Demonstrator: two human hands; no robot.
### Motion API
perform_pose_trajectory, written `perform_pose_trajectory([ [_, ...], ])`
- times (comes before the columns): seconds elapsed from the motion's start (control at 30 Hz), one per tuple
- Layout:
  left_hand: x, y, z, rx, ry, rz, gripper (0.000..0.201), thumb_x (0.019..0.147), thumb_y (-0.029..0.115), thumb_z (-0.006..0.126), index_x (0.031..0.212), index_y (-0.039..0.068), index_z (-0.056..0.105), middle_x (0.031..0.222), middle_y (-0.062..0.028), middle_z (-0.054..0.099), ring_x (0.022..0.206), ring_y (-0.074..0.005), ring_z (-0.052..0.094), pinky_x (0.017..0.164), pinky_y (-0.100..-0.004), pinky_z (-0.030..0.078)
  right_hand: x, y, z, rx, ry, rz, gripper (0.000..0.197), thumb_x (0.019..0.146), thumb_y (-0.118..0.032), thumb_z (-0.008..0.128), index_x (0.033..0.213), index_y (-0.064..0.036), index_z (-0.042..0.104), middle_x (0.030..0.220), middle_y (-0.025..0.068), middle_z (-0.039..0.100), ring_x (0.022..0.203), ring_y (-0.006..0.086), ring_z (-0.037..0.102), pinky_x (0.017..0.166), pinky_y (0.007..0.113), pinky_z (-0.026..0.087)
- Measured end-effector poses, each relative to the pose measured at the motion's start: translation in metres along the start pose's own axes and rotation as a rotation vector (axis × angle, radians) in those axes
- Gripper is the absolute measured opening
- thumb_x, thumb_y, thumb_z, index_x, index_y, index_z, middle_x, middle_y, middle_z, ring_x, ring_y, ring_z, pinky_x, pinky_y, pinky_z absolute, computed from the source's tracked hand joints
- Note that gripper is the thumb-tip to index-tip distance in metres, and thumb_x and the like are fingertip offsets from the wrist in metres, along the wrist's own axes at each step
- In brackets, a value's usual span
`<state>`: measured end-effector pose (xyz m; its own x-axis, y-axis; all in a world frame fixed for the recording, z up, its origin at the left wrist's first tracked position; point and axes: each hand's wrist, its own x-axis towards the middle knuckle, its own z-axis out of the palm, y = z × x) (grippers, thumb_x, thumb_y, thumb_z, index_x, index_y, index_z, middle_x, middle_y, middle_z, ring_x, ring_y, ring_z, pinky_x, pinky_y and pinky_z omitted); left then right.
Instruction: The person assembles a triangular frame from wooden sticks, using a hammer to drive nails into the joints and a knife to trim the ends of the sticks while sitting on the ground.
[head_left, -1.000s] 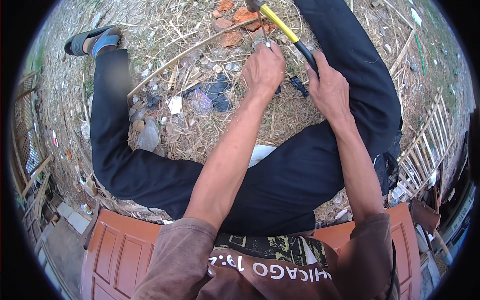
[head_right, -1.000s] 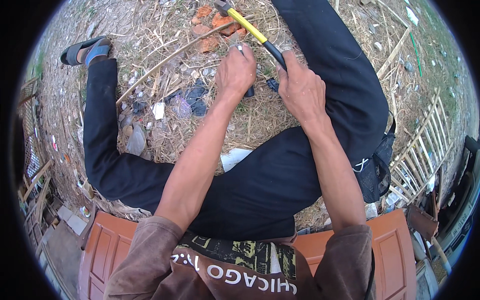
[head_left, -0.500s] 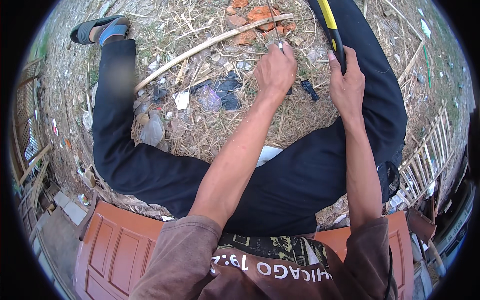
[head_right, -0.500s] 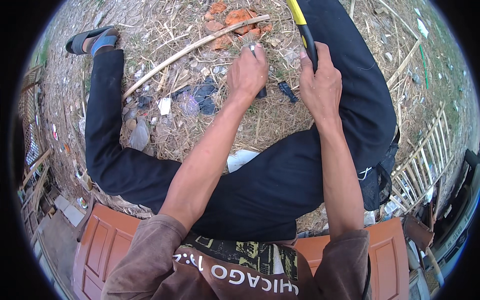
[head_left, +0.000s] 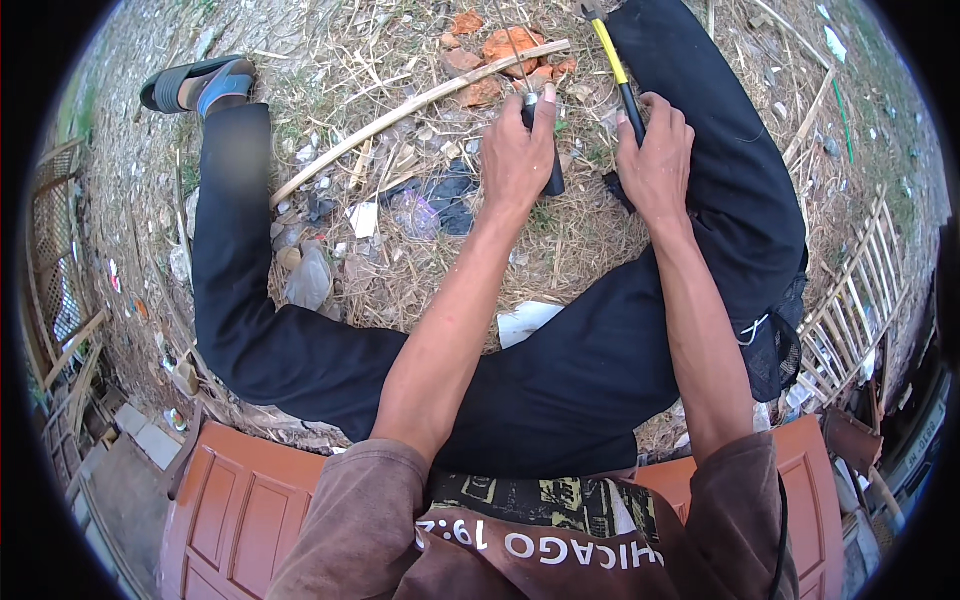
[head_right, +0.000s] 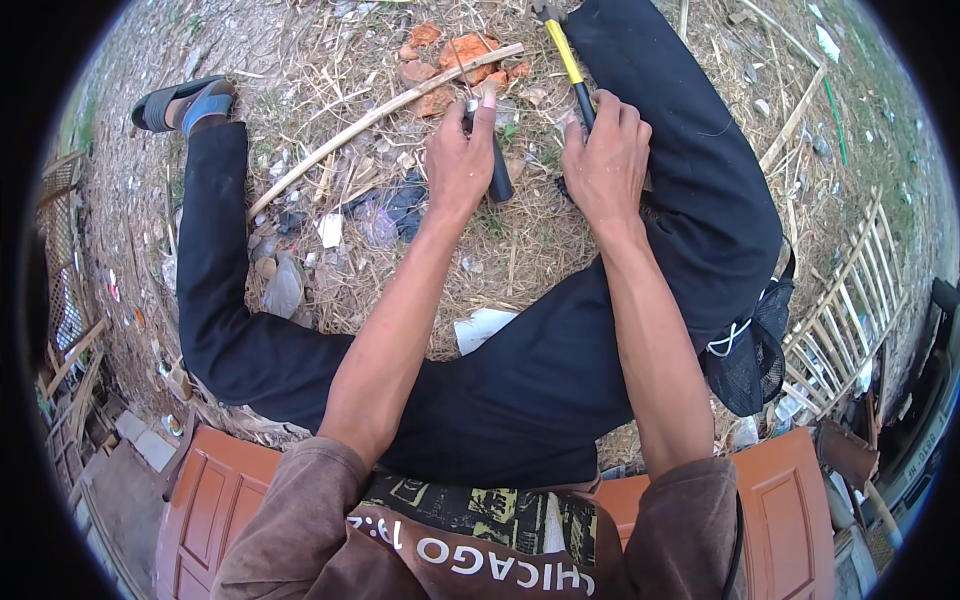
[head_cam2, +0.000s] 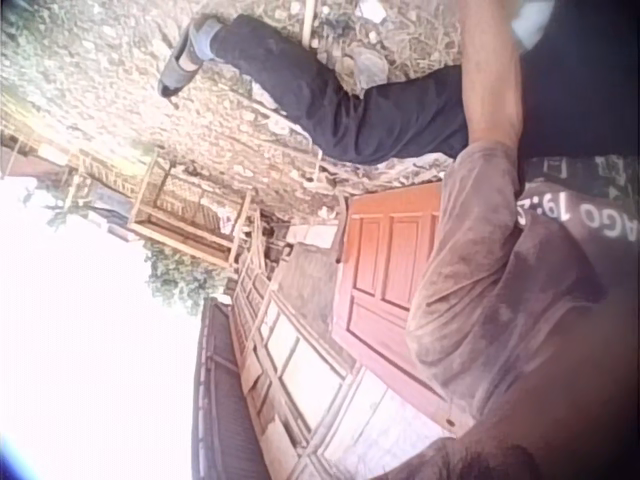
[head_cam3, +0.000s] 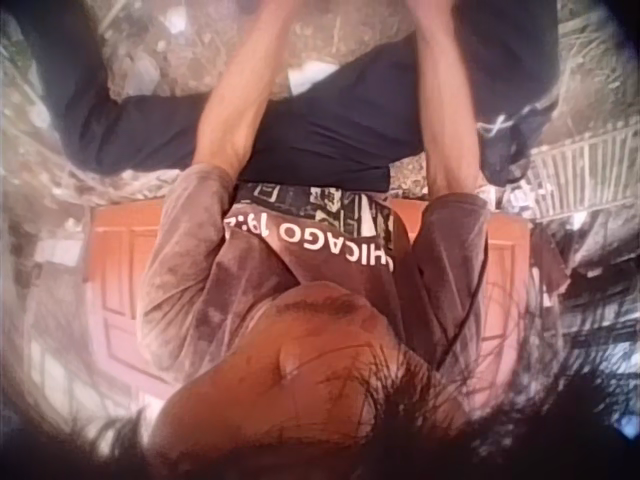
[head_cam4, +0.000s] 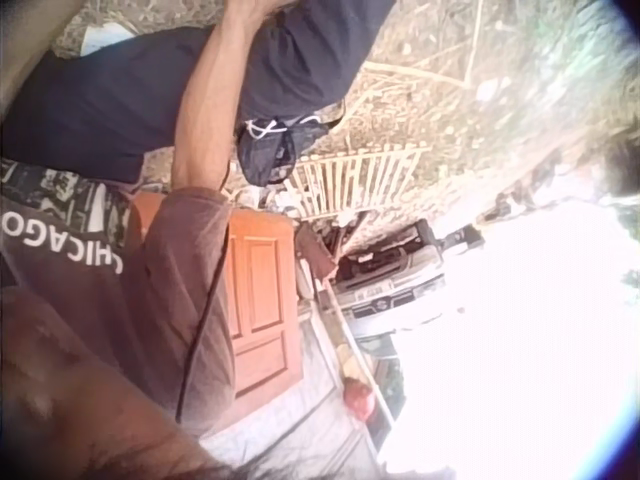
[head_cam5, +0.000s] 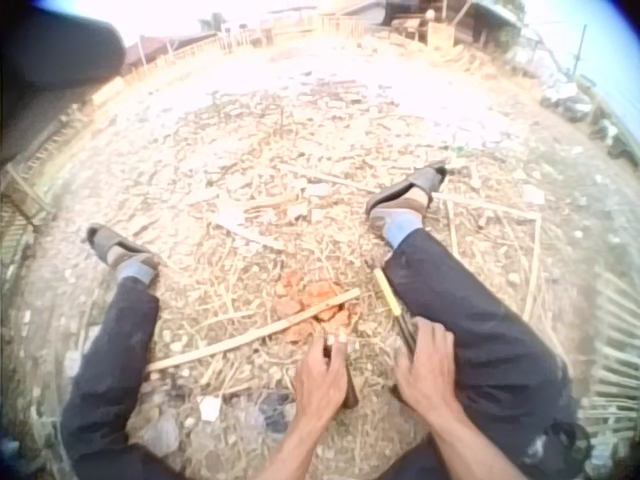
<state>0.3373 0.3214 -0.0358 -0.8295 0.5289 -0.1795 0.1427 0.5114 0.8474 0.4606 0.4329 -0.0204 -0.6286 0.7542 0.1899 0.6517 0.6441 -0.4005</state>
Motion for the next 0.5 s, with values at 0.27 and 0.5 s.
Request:
perform_pose_trajectory([
  [0.27,0.011,0.016,-0.005,-0.129,-0.107,0.196,0.058,0.094,0.052,0.062,0.079,-0.004,0.062,0.07,-0.0204,0.062,0.064,-0.0381,0.059,0.063,-0.047,0.046,-0.003,-0.04,-0.006,0.665,-0.46,0.106,0.052,0.085,-0.015,0.059,0.133,0.0,0.043,0.116,0.0302,0.06,0.105,0.0443,0.062,0.091,0.048,0.048],
  [0.5,0.066,-0.039,-0.053,0.436,0.263,0.706,0.03,0.095,0.033,0.066,0.1,0.003,0.071,0.103,-0.0134,0.065,0.096,-0.0318,0.06,0.083,-0.0425,0.047,0.01,-0.032,-0.005,0.428,-0.421,0.355,0.042,0.087,-0.023,0.054,0.121,0.0017,0.048,0.098,0.0297,0.064,0.095,0.0454,0.064,0.084,0.051,0.046],
])
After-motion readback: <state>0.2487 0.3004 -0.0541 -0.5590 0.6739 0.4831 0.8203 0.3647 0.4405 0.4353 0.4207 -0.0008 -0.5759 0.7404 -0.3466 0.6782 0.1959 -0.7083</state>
